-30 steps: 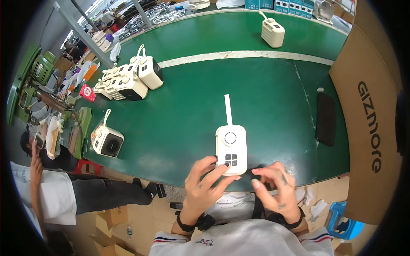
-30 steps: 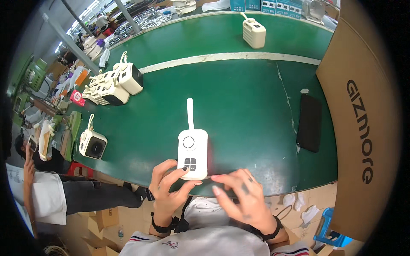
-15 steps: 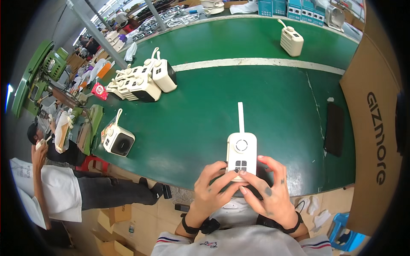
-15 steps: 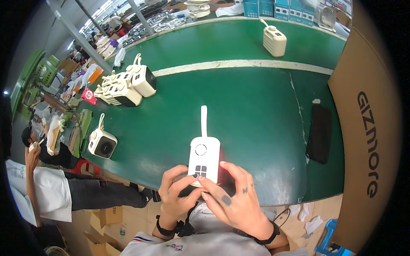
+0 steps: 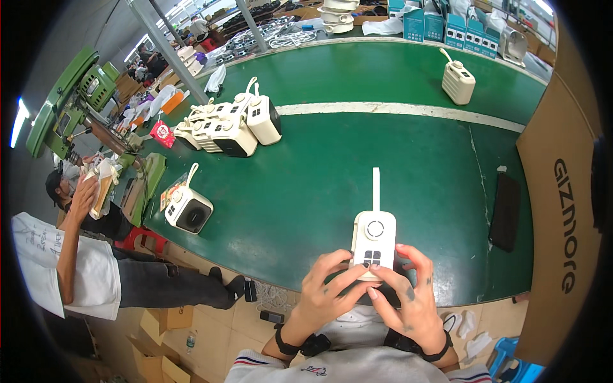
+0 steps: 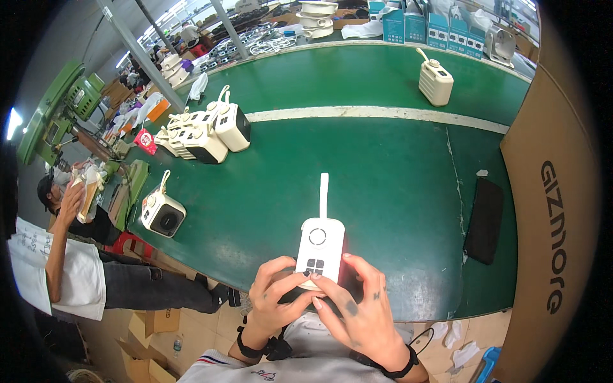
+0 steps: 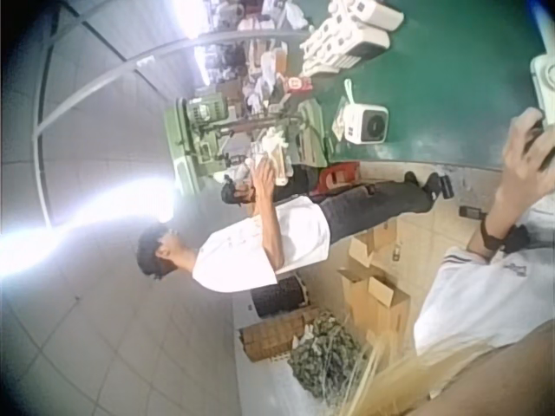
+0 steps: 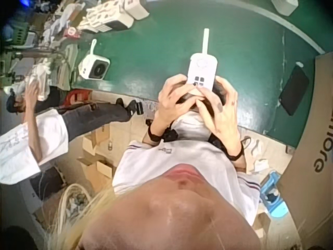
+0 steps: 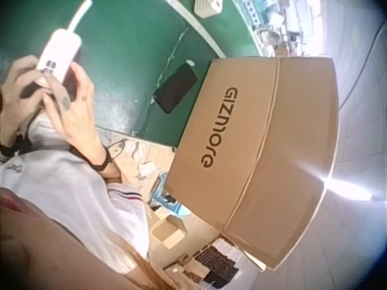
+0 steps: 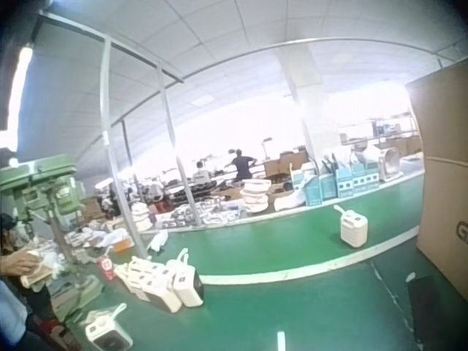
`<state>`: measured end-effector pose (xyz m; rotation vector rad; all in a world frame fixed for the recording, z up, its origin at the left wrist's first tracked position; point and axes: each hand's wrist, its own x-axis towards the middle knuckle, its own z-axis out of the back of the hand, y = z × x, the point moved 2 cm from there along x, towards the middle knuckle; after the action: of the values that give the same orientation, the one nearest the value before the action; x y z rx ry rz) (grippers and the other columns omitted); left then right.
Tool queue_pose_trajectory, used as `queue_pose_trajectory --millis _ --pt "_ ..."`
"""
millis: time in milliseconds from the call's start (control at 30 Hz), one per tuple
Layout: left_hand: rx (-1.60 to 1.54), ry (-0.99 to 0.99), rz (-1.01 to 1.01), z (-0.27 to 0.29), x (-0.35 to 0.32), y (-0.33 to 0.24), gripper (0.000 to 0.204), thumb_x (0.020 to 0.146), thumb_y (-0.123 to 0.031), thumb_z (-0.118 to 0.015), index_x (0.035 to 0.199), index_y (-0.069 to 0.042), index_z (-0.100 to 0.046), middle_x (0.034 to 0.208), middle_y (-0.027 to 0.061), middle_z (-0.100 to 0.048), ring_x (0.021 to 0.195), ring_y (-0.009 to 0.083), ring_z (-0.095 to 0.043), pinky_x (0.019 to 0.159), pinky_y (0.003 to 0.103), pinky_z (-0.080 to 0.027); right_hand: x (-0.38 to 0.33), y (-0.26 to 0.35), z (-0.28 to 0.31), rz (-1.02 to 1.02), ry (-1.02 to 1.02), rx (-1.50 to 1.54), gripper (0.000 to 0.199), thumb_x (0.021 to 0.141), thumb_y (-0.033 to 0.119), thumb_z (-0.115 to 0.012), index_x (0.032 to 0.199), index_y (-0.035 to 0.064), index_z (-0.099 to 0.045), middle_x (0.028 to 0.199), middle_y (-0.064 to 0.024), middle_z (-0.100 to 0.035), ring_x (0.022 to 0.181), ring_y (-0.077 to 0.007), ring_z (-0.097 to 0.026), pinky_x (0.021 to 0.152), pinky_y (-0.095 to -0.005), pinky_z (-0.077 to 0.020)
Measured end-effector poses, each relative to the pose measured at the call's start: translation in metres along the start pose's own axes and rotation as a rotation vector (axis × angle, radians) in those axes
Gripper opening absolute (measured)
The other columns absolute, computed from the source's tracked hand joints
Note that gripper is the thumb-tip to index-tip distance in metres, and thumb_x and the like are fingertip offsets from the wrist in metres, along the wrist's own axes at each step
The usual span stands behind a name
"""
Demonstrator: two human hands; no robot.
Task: Testing the functionality and buttons of small radio-like electronic devices on a factory workbench.
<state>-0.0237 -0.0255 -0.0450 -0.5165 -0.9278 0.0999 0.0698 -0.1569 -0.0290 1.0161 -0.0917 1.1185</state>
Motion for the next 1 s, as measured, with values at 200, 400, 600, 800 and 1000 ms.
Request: queue_pose_trajectory --millis 200,400,600,800,1000 --pt "0.023 0.025 -0.016 0.002 0.001 -0.002 0.046 0.059 -0.007 -0.083 0.100 -0.008 -0.062 0.106 0.0129 -0.055 0.075 0.0183 -0.064 0.056 0.027 -0.054 0.000 0.002 0.004 -0.010 0.018 0.019 0.043 0.074 0.015 -0.073 0.116 0.0154 -0.061 0.125 -0.0210 -0.041 0.103 -0.0326 -0.048 0.079 -0.0397 -0.0437" --pt "-0.028 0.013 0.010 0.001 0.000 -0.002 0.045 0.062 -0.010 -0.081 0.103 -0.009 -0.063 0.106 0.0098 -0.055 0.078 0.0182 -0.060 0.059 0.026 -0.054 0.002 0.002 0.008 -0.019 0.052 0.015 0.045 0.075 0.015 -0.073 0.117 0.0163 -0.060 0.126 -0.0213 -0.040 0.101 -0.0330 -0.047 0.079 -0.0400 -0.0438" --pt "-0.002 0.028 -0.023 0.001 0.004 -0.001 0.048 0.058 -0.010 -0.085 0.101 -0.008 -0.063 0.105 0.0128 -0.055 0.078 0.0202 -0.064 0.059 0.028 -0.055 0.012 0.000 0.021 -0.004 0.130 -0.040 0.043 0.075 0.016 -0.073 0.116 0.0144 -0.060 0.127 -0.0219 -0.039 0.103 -0.0338 -0.046 0.080 -0.0413 -0.0433" --pt "0.012 0.133 -0.010 0.014 0.003 -0.003 0.049 0.060 -0.012 -0.084 0.104 -0.007 -0.060 0.106 0.0134 -0.057 0.087 0.0258 -0.064 0.066 0.032 -0.055 0.049 0.002 0.041 0.095 0.442 -0.172 0.068 0.073 0.033 -0.077 0.131 0.0152 -0.046 0.134 -0.0341 -0.028 0.117 -0.0492 -0.040 0.091 -0.0486 -0.0406" --pt "0.382 -0.085 -0.034 0.095 0.013 0.044 0.050 0.064 -0.001 -0.072 0.111 -0.001 -0.057 0.110 0.0161 -0.060 0.100 0.0331 -0.059 0.089 0.043 -0.047 0.078 -0.001 0.028 0.096 0.629 -0.111 0.068 0.069 0.032 -0.077 0.128 0.0151 -0.047 0.126 -0.0340 -0.032 0.104 -0.0482 -0.049 0.088 -0.0484 -0.0447"
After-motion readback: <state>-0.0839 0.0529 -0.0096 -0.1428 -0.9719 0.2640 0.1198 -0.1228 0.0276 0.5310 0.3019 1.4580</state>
